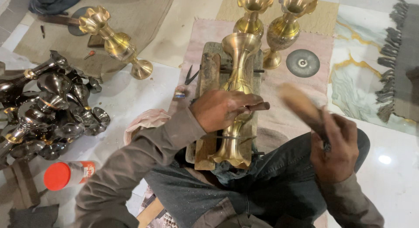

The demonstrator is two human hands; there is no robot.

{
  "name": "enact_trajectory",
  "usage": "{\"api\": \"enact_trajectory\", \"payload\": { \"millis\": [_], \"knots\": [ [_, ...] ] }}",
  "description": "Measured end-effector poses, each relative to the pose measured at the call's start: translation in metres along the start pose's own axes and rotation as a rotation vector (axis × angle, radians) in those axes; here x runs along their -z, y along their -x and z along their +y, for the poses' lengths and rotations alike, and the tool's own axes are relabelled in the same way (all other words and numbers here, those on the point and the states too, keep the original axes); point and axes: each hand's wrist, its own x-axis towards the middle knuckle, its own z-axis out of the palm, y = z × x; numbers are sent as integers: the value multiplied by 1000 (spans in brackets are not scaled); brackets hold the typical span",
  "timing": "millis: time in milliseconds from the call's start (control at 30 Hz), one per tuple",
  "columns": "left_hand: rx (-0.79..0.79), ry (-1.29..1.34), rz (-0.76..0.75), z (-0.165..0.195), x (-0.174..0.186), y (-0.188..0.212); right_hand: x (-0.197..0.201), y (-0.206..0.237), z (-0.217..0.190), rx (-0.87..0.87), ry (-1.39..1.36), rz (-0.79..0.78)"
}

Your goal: The person sits on the floor with a brass candlestick held against a small anvil on their lap. They strike a punch held against the brass with a wooden mallet, engraving and shaping the surface, repositioning the punch and rotating the candlestick to work different areas.

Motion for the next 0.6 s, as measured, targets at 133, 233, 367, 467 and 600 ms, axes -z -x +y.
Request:
{"api": "enact_trajectory", "payload": {
  "millis": [133, 233, 367, 467, 600],
  "knots": [
    [2, 75, 175, 9, 1, 12, 17, -40, -13, 118, 59, -89],
    [32, 107, 238, 14, 0, 13, 28, -58, -22, 77, -64, -91],
    [16, 46, 282, 16, -3, 14, 31, -73, -28, 223, 127, -228],
    [7, 125, 348, 17, -6, 18, 32, -80, -33, 224, 169, -151],
    [51, 205, 466, 18, -14, 29, 34, -84, -40, 125, -149, -89]
  ]
}}
